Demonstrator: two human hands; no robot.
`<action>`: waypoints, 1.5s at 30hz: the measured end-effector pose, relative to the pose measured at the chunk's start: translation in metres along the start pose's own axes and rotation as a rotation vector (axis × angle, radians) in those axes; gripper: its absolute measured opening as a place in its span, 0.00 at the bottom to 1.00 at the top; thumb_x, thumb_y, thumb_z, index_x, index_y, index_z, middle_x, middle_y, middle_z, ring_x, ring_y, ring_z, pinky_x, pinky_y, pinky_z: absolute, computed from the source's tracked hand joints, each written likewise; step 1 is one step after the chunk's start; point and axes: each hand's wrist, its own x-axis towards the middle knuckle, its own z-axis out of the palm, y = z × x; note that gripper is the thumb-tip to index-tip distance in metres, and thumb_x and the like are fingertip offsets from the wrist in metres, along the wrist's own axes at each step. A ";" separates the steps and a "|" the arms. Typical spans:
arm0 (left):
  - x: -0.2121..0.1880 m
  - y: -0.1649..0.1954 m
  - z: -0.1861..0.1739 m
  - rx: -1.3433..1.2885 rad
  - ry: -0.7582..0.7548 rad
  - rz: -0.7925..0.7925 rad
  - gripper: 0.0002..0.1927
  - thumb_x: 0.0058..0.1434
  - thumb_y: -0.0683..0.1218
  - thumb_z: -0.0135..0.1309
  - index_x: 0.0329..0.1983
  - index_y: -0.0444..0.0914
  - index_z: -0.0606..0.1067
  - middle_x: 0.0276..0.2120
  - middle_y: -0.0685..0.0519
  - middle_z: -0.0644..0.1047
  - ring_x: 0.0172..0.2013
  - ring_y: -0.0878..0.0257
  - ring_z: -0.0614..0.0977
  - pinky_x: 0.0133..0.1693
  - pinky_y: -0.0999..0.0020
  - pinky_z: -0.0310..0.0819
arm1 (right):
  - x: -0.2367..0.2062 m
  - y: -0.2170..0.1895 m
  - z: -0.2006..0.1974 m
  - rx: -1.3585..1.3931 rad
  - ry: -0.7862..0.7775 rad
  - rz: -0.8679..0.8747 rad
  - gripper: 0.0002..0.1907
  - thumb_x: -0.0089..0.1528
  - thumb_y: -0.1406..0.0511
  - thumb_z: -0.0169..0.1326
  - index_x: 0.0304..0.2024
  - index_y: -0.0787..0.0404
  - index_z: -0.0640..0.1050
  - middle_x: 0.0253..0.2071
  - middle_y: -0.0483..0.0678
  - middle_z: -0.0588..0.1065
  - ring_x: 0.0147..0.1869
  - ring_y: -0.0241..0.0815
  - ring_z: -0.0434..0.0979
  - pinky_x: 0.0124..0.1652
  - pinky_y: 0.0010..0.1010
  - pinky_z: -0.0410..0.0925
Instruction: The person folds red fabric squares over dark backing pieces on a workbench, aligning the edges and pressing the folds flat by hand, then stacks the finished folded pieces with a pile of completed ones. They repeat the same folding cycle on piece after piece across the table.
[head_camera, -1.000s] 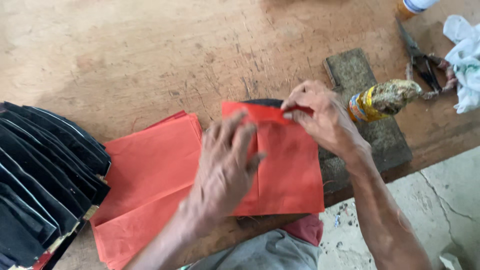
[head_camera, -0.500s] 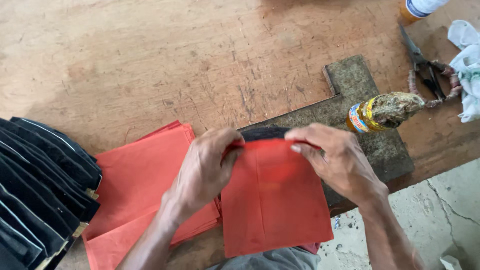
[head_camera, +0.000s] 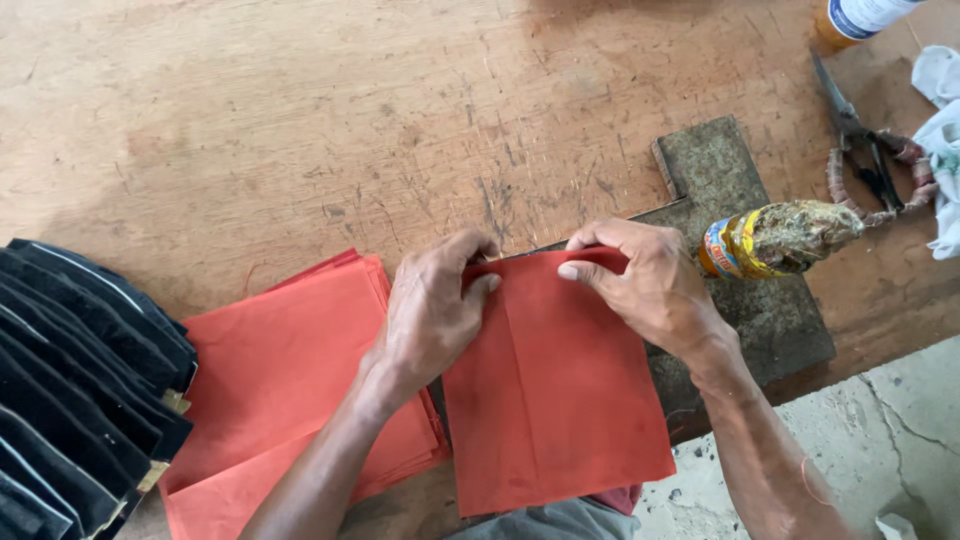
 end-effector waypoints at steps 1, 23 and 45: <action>0.000 0.000 0.001 0.002 0.014 0.028 0.16 0.53 0.43 0.66 0.43 0.34 0.76 0.36 0.42 0.82 0.40 0.45 0.83 0.41 0.55 0.76 | 0.001 0.000 0.000 -0.021 -0.010 -0.002 0.15 0.53 0.63 0.70 0.38 0.62 0.81 0.35 0.48 0.82 0.38 0.39 0.82 0.38 0.32 0.73; 0.012 -0.008 0.013 0.007 0.064 -0.127 0.24 0.46 0.51 0.73 0.39 0.36 0.74 0.33 0.48 0.83 0.34 0.52 0.85 0.36 0.58 0.77 | 0.015 0.007 0.012 -0.051 0.018 0.053 0.20 0.49 0.56 0.72 0.34 0.62 0.81 0.29 0.47 0.80 0.32 0.36 0.78 0.34 0.31 0.70; 0.031 -0.003 -0.024 -0.227 -0.171 -0.176 0.18 0.55 0.41 0.65 0.48 0.34 0.77 0.31 0.50 0.86 0.32 0.65 0.88 0.36 0.69 0.82 | 0.030 0.012 -0.024 0.093 -0.254 0.119 0.13 0.56 0.64 0.67 0.41 0.63 0.82 0.32 0.44 0.82 0.37 0.32 0.80 0.38 0.26 0.73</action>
